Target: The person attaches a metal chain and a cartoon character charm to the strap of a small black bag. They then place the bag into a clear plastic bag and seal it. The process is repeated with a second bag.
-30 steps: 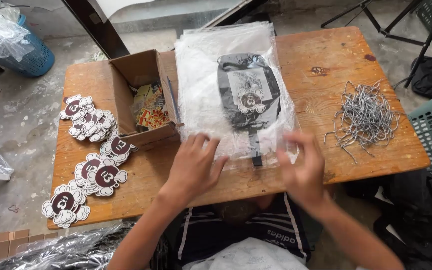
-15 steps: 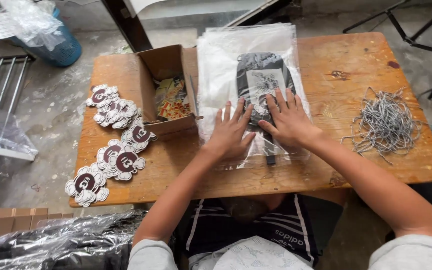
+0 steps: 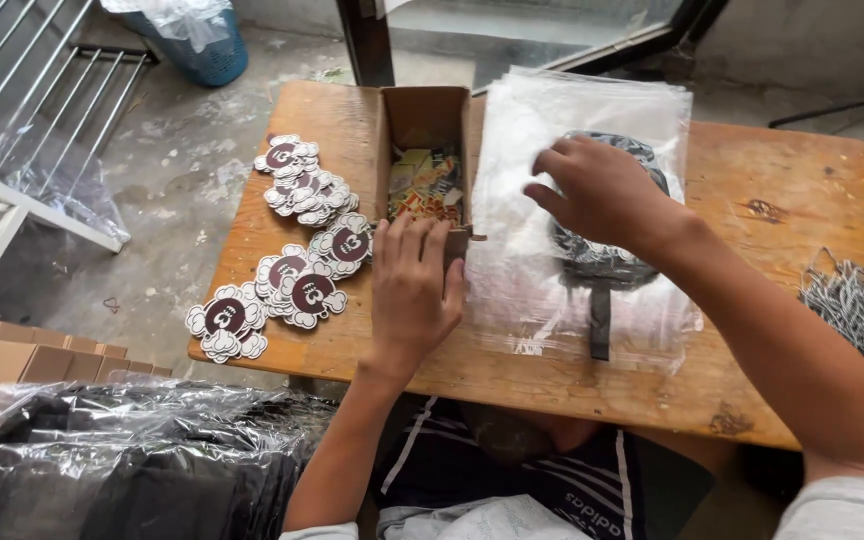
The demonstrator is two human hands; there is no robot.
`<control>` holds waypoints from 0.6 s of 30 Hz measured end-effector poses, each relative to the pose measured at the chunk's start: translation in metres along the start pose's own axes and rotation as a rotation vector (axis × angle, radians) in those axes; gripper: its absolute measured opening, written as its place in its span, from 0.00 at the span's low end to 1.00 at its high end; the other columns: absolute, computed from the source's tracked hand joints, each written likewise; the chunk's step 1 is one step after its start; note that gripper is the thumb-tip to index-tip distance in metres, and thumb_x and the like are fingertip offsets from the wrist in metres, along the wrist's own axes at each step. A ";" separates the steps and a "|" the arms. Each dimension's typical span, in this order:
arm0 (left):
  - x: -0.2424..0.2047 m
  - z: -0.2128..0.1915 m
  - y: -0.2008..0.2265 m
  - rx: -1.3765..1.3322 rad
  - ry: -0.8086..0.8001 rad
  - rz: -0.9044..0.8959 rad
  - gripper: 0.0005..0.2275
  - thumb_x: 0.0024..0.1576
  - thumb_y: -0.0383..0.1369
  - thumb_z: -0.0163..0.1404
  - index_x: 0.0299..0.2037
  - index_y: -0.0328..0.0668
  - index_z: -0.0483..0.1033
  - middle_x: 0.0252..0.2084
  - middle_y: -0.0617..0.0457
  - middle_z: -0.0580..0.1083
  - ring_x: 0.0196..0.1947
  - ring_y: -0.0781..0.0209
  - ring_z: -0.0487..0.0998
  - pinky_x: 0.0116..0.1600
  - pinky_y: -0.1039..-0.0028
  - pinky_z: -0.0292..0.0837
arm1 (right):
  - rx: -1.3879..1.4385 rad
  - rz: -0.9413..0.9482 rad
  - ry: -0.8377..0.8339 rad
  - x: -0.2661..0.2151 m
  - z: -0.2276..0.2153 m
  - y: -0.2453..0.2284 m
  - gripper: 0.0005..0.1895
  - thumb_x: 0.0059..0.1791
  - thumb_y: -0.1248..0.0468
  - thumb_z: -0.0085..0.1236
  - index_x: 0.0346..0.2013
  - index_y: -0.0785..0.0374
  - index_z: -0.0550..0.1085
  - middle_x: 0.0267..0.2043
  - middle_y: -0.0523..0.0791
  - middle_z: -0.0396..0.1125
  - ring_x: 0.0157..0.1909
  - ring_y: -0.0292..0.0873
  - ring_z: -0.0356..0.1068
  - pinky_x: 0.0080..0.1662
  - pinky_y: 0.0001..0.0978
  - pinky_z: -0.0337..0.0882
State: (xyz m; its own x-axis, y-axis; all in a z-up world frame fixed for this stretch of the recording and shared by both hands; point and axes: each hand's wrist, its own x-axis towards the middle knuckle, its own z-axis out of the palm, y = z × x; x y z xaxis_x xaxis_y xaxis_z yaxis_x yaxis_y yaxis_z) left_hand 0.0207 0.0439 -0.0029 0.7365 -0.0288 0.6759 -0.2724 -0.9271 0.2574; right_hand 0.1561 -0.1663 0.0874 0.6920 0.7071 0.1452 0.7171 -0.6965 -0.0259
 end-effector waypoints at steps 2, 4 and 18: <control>-0.013 0.015 -0.003 0.016 0.020 0.006 0.23 0.50 0.33 0.56 0.57 0.37 0.70 0.51 0.43 0.69 0.61 0.38 0.67 0.70 0.47 0.54 | 0.106 -0.146 0.105 0.027 0.002 -0.013 0.09 0.52 0.62 0.55 0.43 0.63 0.77 0.39 0.50 0.73 0.43 0.54 0.75 0.43 0.43 0.75; -0.021 0.019 -0.001 0.030 0.030 0.017 0.25 0.47 0.33 0.56 0.57 0.37 0.69 0.51 0.43 0.68 0.61 0.38 0.66 0.70 0.47 0.53 | 0.219 -0.283 0.210 0.050 0.003 -0.027 0.06 0.52 0.68 0.56 0.42 0.65 0.75 0.39 0.51 0.72 0.43 0.55 0.74 0.42 0.42 0.75; -0.045 0.012 0.012 -0.011 0.114 0.000 0.19 0.57 0.35 0.48 0.57 0.38 0.69 0.53 0.42 0.67 0.65 0.36 0.65 0.72 0.47 0.48 | 0.015 -0.201 -0.303 0.156 0.053 -0.073 0.05 0.42 0.71 0.61 0.33 0.66 0.79 0.28 0.51 0.72 0.28 0.54 0.75 0.28 0.43 0.75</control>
State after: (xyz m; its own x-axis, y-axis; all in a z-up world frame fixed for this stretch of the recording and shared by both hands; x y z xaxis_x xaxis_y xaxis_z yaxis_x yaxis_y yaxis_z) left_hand -0.0078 0.0296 -0.0386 0.6615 0.0144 0.7498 -0.2798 -0.9229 0.2645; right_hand 0.2160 0.0018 0.0595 0.5288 0.8353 -0.1506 0.8408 -0.5397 -0.0412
